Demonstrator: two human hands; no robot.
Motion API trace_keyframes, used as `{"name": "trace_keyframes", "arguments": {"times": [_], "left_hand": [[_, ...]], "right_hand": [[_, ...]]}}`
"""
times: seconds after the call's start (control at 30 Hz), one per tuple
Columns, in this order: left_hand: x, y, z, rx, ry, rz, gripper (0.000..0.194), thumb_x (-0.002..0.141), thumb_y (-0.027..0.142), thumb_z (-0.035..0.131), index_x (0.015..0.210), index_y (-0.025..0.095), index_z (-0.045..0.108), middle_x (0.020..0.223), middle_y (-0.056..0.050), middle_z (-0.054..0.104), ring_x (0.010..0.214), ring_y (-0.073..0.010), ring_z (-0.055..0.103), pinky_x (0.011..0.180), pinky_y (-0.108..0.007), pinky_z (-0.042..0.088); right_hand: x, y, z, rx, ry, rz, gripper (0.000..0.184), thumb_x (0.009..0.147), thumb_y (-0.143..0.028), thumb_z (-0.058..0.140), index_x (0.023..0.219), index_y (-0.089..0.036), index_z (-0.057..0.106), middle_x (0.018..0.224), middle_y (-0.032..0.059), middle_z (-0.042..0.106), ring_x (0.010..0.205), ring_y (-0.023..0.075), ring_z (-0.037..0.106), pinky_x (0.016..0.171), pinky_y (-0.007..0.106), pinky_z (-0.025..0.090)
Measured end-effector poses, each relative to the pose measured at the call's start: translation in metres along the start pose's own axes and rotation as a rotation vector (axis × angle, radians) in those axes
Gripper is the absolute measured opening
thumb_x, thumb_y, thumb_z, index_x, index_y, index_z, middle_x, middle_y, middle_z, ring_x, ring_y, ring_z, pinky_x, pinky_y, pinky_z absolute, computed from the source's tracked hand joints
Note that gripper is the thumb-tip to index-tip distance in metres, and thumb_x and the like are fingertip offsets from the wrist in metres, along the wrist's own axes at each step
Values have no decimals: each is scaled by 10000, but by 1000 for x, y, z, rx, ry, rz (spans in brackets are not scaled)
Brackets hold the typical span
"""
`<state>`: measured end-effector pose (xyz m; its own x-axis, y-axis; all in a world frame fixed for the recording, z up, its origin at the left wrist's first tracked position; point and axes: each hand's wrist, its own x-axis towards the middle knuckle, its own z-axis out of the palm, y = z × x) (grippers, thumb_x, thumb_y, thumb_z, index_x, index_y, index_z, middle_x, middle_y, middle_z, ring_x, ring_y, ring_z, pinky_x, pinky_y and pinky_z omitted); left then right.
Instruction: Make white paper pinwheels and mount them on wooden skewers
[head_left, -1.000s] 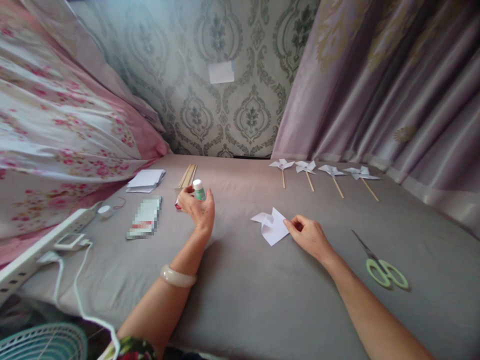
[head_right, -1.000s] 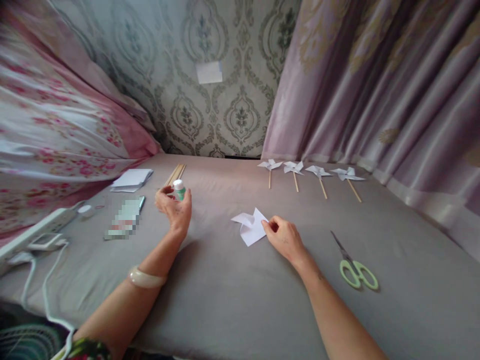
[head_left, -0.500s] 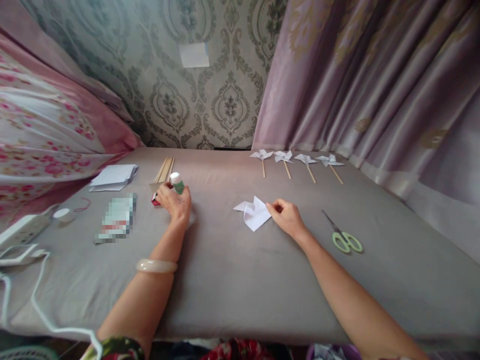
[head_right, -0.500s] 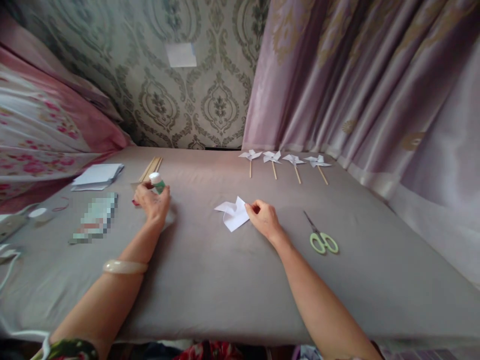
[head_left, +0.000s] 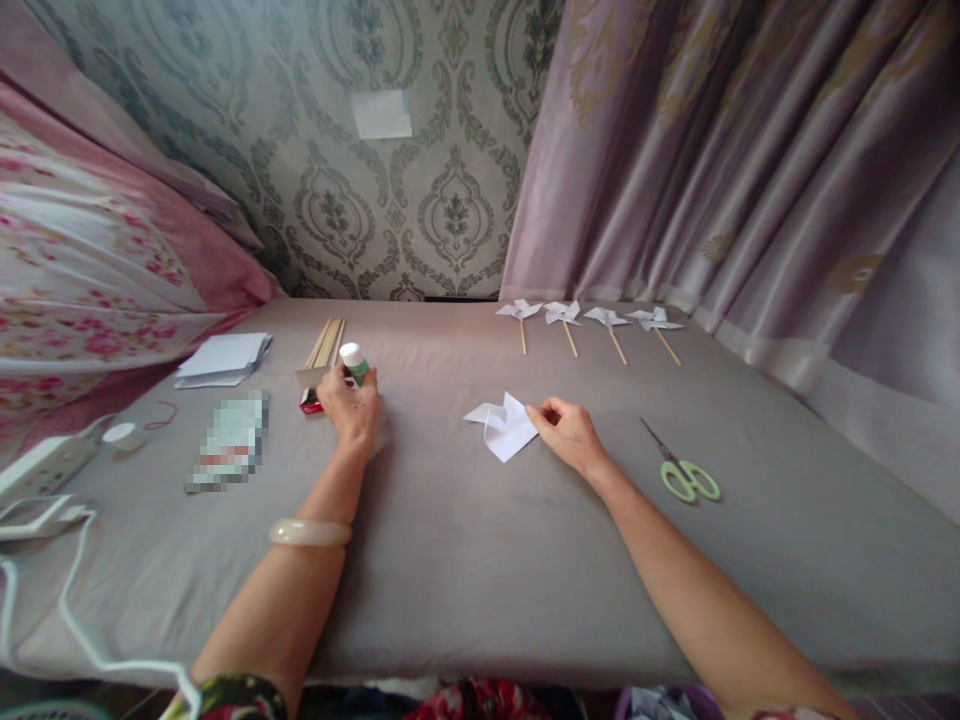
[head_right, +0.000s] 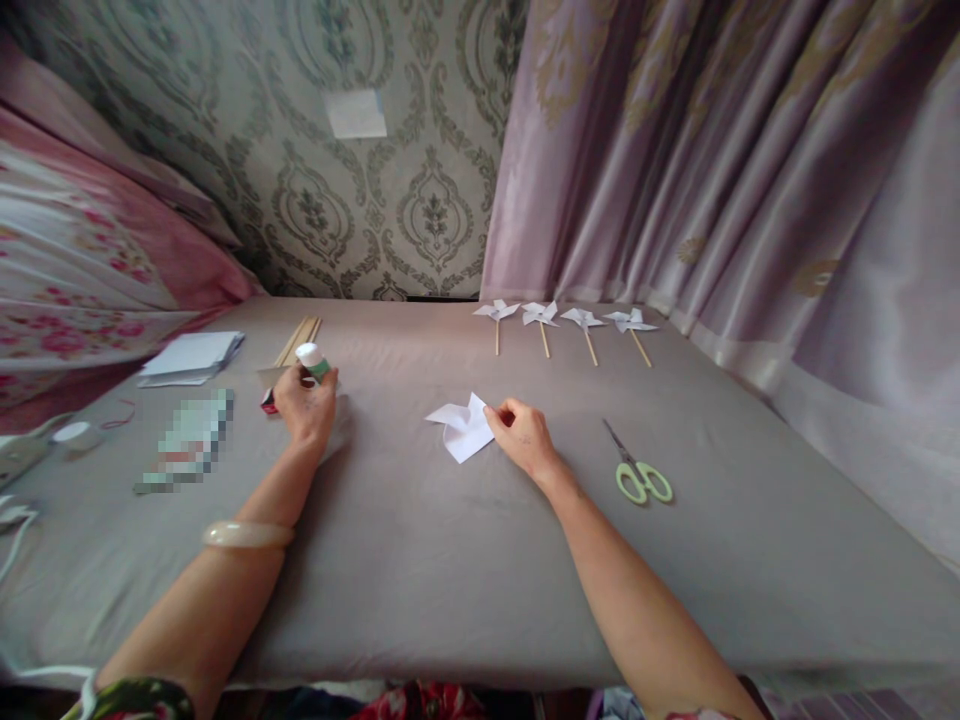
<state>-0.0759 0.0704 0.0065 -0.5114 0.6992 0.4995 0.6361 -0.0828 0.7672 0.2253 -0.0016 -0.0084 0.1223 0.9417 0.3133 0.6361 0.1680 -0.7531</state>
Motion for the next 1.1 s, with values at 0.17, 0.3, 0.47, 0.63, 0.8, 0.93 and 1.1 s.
{"name": "trace_keyframes", "arguments": {"times": [0.17, 0.3, 0.47, 0.63, 0.8, 0.93, 1.1], "left_hand": [[-45, 56, -1, -407, -292, 84, 263, 692, 362, 686, 851, 159, 638, 685, 5, 588, 597, -115, 501, 596, -251, 409], [-87, 93, 3, -678, -579, 18, 315, 666, 398, 727, 850, 152, 655, 710, -18, 644, 624, -125, 561, 611, -255, 456], [-110, 104, 11, -801, -705, -87, 352, 646, 409, 753, 870, 150, 670, 786, -50, 700, 690, -151, 625, 652, -271, 497], [-109, 91, 17, -708, -724, -69, 381, 724, 460, 673, 937, 145, 676, 850, -73, 708, 738, -164, 635, 665, -279, 506], [-105, 69, 25, -279, -688, 79, 294, 730, 351, 668, 944, 150, 658, 828, -65, 684, 688, -159, 605, 666, -298, 494], [-105, 64, 29, -77, -709, 213, 165, 717, 238, 652, 871, 180, 649, 813, -48, 673, 688, -163, 601, 692, -311, 494], [-110, 64, 31, 12, -740, 308, 106, 736, 175, 612, 837, 173, 646, 808, -56, 652, 710, -170, 608, 704, -300, 489]], "right_hand": [[-2, -16, -2, 323, -47, 30, 319, 740, -478, 592, 794, -166, 633, 755, 56, 663, 684, 162, 588, 616, 278, 456], [-8, -32, 0, 614, -158, 9, 503, 644, -374, 740, 1098, -221, 585, 1128, 90, 641, 978, 186, 611, 786, 312, 512], [-15, -38, 14, 809, -214, 80, 497, 597, -355, 782, 1041, -237, 594, 1065, 51, 670, 1013, 197, 617, 854, 335, 518], [-11, -35, 7, 854, -249, 191, 432, 632, -393, 760, 1000, -200, 641, 960, 50, 688, 856, 179, 634, 661, 274, 517], [2, -26, -30, 851, -201, 244, 431, 633, -437, 761, 961, -169, 680, 848, 38, 675, 738, 142, 613, 579, 237, 454], [9, -16, -48, 692, -159, 262, 465, 608, -444, 772, 952, -143, 688, 707, 10, 630, 620, 111, 543, 542, 238, 413], [8, -14, -46, 565, -132, 232, 429, 620, -423, 757, 914, -120, 681, 598, -30, 561, 515, 79, 463, 508, 234, 376]]}}
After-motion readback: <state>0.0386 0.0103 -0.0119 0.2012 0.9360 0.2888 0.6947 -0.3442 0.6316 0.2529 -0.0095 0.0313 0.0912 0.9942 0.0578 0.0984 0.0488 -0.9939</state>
